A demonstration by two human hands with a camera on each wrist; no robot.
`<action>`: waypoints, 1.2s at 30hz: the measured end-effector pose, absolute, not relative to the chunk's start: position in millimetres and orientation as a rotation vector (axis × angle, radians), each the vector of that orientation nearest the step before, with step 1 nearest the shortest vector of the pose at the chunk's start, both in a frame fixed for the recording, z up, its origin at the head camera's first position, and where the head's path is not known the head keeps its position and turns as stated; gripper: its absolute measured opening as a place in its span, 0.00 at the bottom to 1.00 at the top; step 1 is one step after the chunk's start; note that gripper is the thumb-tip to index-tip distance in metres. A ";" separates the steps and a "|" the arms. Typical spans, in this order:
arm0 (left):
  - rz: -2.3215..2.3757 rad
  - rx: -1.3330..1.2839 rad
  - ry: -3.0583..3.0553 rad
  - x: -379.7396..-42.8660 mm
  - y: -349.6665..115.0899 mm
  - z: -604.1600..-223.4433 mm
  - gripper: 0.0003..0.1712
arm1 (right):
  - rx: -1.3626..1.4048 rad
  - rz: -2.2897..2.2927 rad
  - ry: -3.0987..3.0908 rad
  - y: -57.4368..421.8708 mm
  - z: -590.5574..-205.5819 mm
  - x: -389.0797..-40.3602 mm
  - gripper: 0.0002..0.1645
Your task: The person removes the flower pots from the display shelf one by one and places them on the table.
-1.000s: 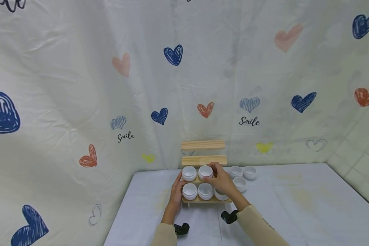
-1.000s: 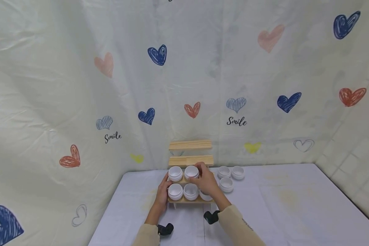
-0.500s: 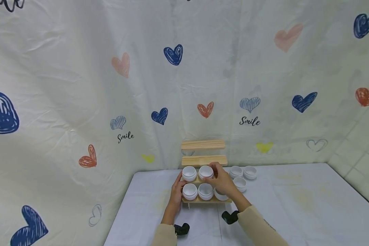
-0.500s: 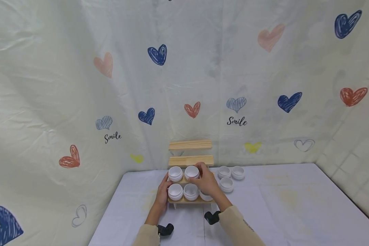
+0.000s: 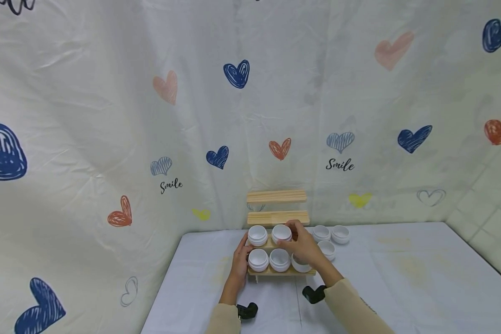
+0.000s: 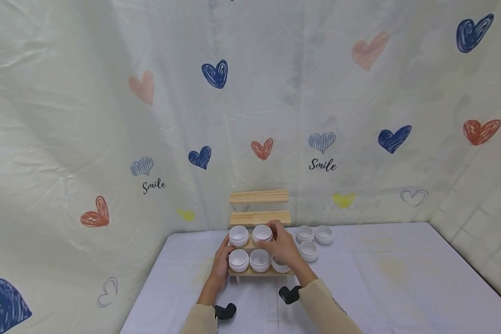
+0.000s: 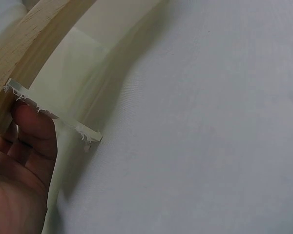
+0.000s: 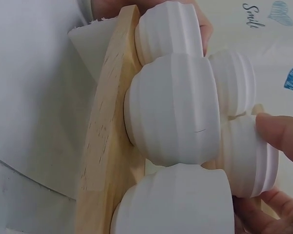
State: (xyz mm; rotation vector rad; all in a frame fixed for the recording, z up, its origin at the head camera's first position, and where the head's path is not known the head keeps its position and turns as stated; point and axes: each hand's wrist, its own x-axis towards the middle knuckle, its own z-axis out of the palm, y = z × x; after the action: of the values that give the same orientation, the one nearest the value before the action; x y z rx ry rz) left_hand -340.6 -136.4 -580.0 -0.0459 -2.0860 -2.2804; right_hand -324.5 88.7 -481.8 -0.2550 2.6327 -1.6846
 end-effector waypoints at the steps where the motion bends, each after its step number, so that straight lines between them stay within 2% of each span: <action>1: -2.279 -0.046 -2.087 -340.5 -136.2 -580.1 0.37 | -0.251 -1.691 2.622 89.3 -481.9 -324.9 0.35; 15: -2.285 -0.046 -2.089 -337.8 -136.0 -579.6 0.37 | -0.230 -1.746 2.520 95.1 -475.5 -322.8 0.34; 36: -2.258 -0.039 -2.093 -339.2 -135.1 -579.3 0.37 | -0.294 -1.899 2.387 109.9 -477.8 -323.9 0.37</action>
State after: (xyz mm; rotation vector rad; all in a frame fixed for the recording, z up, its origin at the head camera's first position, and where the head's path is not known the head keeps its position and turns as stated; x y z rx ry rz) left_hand -339.2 -135.1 -579.3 -0.0393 -2.0931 -2.2578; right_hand -323.9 109.9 -477.8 -0.2944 2.3873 -1.8987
